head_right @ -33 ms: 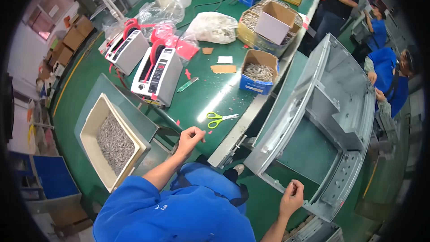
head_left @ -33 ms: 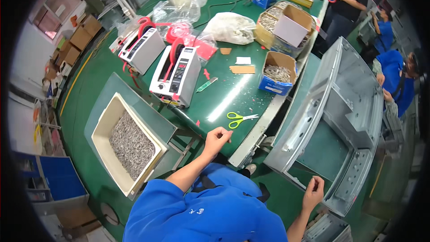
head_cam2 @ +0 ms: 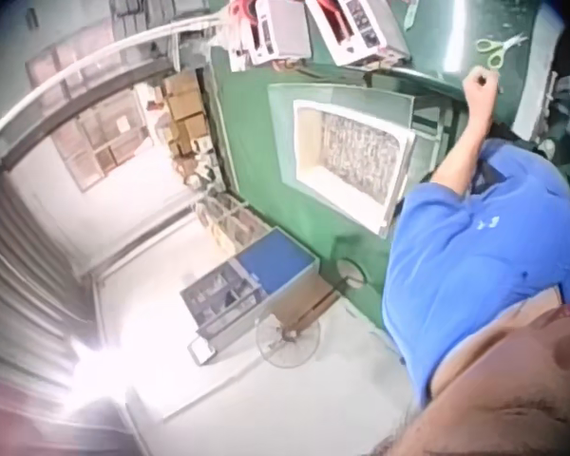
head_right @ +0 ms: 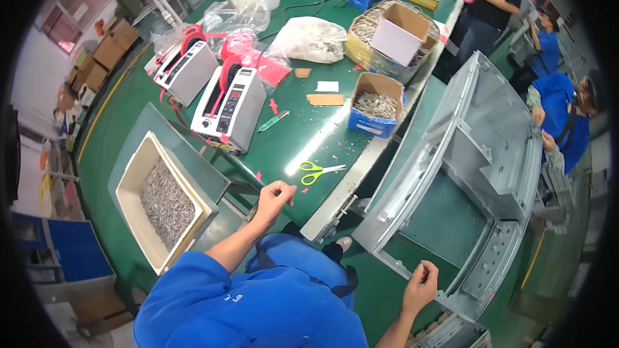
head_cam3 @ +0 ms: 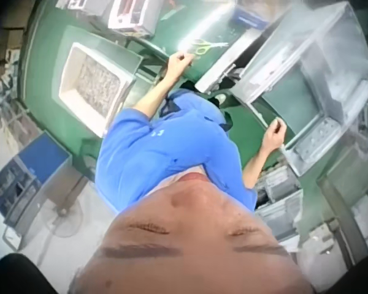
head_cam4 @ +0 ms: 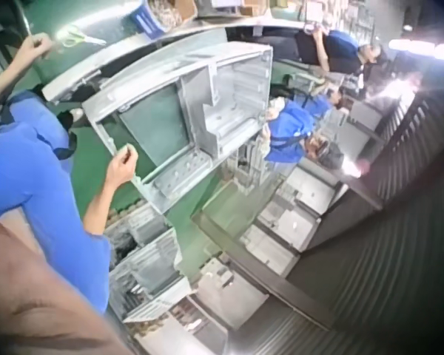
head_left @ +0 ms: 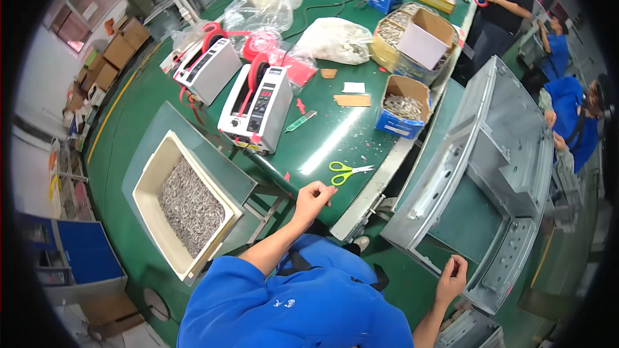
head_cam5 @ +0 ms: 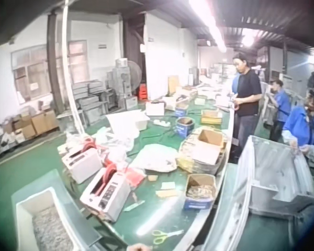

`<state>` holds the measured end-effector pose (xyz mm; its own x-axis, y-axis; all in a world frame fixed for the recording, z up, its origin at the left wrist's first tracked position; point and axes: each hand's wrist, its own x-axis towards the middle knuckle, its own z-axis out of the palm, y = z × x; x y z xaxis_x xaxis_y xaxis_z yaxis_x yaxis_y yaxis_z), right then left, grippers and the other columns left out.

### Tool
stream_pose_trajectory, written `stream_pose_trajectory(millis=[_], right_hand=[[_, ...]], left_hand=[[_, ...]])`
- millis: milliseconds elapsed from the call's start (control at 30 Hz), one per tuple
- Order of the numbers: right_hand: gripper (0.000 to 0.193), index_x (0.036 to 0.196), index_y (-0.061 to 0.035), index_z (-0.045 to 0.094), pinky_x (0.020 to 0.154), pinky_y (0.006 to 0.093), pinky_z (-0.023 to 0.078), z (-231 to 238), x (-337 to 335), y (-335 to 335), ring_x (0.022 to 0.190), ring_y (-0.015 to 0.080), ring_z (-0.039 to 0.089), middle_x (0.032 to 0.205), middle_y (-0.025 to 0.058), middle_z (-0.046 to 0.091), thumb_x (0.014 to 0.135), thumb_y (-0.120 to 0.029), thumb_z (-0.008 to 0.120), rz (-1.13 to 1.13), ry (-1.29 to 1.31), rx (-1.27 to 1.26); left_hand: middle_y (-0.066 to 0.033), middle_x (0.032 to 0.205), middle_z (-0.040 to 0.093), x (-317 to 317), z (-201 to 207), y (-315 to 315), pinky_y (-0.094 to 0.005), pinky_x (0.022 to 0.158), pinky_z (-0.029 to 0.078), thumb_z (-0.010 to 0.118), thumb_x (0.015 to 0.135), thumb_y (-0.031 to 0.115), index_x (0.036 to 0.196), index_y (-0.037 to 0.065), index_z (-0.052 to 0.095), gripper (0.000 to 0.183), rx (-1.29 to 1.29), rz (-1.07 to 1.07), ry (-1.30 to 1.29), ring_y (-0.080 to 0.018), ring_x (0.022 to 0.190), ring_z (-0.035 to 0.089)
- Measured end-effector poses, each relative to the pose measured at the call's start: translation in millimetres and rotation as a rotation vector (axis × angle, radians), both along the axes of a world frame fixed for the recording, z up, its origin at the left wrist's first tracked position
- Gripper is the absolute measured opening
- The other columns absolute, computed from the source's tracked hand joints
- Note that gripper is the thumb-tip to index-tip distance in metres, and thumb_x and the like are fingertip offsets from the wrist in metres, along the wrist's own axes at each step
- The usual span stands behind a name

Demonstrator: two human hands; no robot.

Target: Moving metal enclosure components and applying small red adhesive markers using a tape dispenser on a fabrication floor.

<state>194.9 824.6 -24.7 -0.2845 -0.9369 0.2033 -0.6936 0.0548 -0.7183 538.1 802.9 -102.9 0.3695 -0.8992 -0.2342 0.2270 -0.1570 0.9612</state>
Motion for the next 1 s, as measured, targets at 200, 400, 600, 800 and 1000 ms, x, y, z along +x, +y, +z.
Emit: stream_pose_trajectory(millis=[200,400,600,800,1000], right_hand=[[0.01,0.086,-0.0019,0.055,0.049,0.0185,0.034,-3,0,0,0.054,0.0053,0.04,0.067,-0.001,0.05,0.082,-0.011,0.053,-0.016,0.041,0.011],[0.011,0.085,-0.0021,0.055,0.049,0.0191,0.035,-4,-1,-2,0.053,0.0056,0.041,0.067,-0.0007,0.051,0.083,-0.013,0.052,-0.014,0.088,0.01],[0.01,0.085,-0.0023,0.055,0.049,0.0187,0.034,-2,1,-2,0.054,0.0052,0.04,0.066,-0.0014,0.05,0.083,-0.012,0.052,-0.026,0.088,0.023],[0.009,0.084,-0.0022,0.055,0.049,0.0184,0.034,-3,1,-1,0.054,0.0051,0.04,0.064,-0.0017,0.048,0.082,-0.011,0.053,-0.054,0.053,0.031],[0.007,0.08,-0.0036,0.057,0.049,0.0207,0.037,1,4,-4,0.053,0.0073,0.043,0.064,0.0007,0.051,0.079,-0.01,0.055,-0.037,0.089,0.006]], left_hand=[[0.0004,0.056,0.044,16,3,-13,-0.0202,0.046,0.033,0.051,0.086,0.022,0.068,0.007,0.045,0.025,-0.024,0.126,0.114,-0.0067,0.049,0.041],[-0.0002,0.059,0.046,21,-3,-16,-0.0214,0.053,0.039,0.045,0.089,0.021,0.089,-0.001,0.054,0.024,-0.033,0.088,0.097,-0.0085,0.054,0.045],[-0.0032,0.063,0.053,14,-6,-23,-0.0221,0.06,0.046,0.049,0.086,0.016,0.093,-0.004,0.057,0.022,-0.09,0.115,0.07,-0.0101,0.058,0.053],[-0.0041,0.063,0.056,14,-1,-29,-0.0226,0.054,0.046,0.055,0.082,0.012,0.087,-0.003,0.061,0.017,-0.04,-0.017,-0.002,-0.0091,0.056,0.054],[-0.0013,0.057,0.053,13,-5,-30,-0.0192,0.047,0.039,0.058,0.079,0.016,0.08,0.0,0.062,0.016,0.02,0.012,-0.061,-0.0061,0.05,0.048]])
